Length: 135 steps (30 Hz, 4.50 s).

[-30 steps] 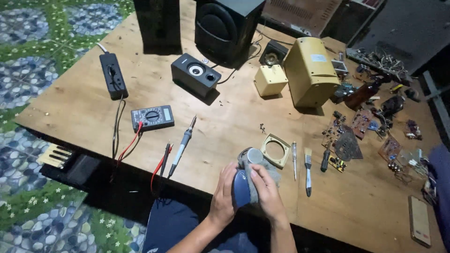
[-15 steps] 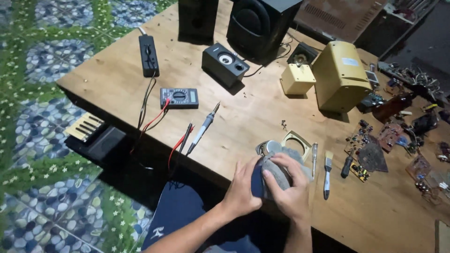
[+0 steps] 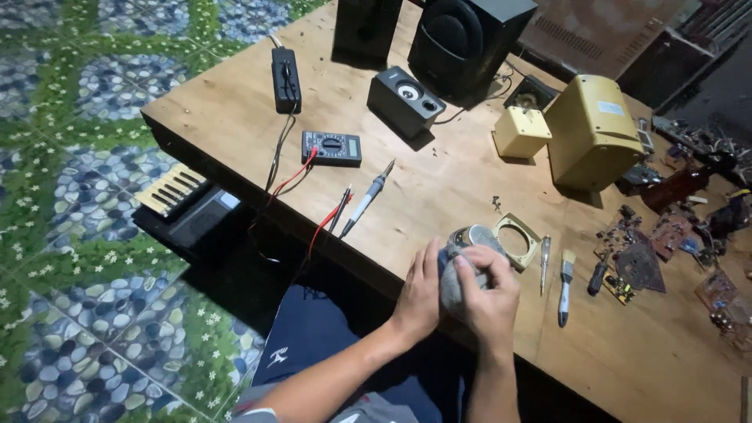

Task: Testing a speaker driver's electrical connection using a multimeter after cleaning it with a cloth.

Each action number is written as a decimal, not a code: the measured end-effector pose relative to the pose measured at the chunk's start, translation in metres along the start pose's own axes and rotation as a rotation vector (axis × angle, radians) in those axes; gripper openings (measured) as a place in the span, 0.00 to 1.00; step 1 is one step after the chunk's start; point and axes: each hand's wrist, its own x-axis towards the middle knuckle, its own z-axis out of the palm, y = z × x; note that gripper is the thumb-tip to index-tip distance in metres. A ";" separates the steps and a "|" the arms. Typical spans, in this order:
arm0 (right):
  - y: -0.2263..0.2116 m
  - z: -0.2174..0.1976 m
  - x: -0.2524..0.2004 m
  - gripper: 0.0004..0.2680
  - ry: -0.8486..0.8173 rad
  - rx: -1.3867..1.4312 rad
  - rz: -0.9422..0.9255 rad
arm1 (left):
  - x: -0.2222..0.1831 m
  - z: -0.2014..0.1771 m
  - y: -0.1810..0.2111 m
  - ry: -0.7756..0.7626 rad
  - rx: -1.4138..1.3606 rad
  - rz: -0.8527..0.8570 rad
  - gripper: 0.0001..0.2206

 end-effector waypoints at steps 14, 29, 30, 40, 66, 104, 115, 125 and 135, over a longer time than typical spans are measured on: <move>-0.005 -0.005 0.004 0.03 0.054 -0.096 -0.052 | -0.013 0.020 -0.029 0.026 0.019 0.028 0.32; 0.005 -0.025 0.007 0.02 0.126 -0.170 -0.064 | -0.015 0.030 -0.034 0.149 0.058 0.123 0.30; 0.003 -0.023 0.007 0.02 0.116 -0.195 -0.106 | -0.013 0.028 -0.033 0.153 0.056 0.127 0.29; 0.002 -0.019 0.011 0.02 0.124 -0.190 -0.053 | -0.002 0.010 -0.010 0.162 0.045 0.155 0.27; -0.018 -0.026 0.021 0.04 0.059 -0.325 -0.004 | -0.008 0.016 -0.014 0.087 0.034 0.124 0.29; -0.026 -0.006 0.012 0.03 -0.068 -0.268 -0.268 | -0.010 0.018 -0.021 0.115 0.102 0.220 0.32; -0.026 -0.010 0.008 0.03 -0.061 -0.218 -0.316 | -0.010 0.013 -0.009 0.182 0.119 0.183 0.26; -0.043 -0.008 0.004 0.03 -0.069 -0.255 -0.214 | -0.014 0.019 -0.025 0.072 0.084 0.197 0.31; -0.041 -0.007 -0.005 0.02 -0.019 -0.196 -0.267 | -0.010 0.014 -0.018 0.097 0.138 0.168 0.34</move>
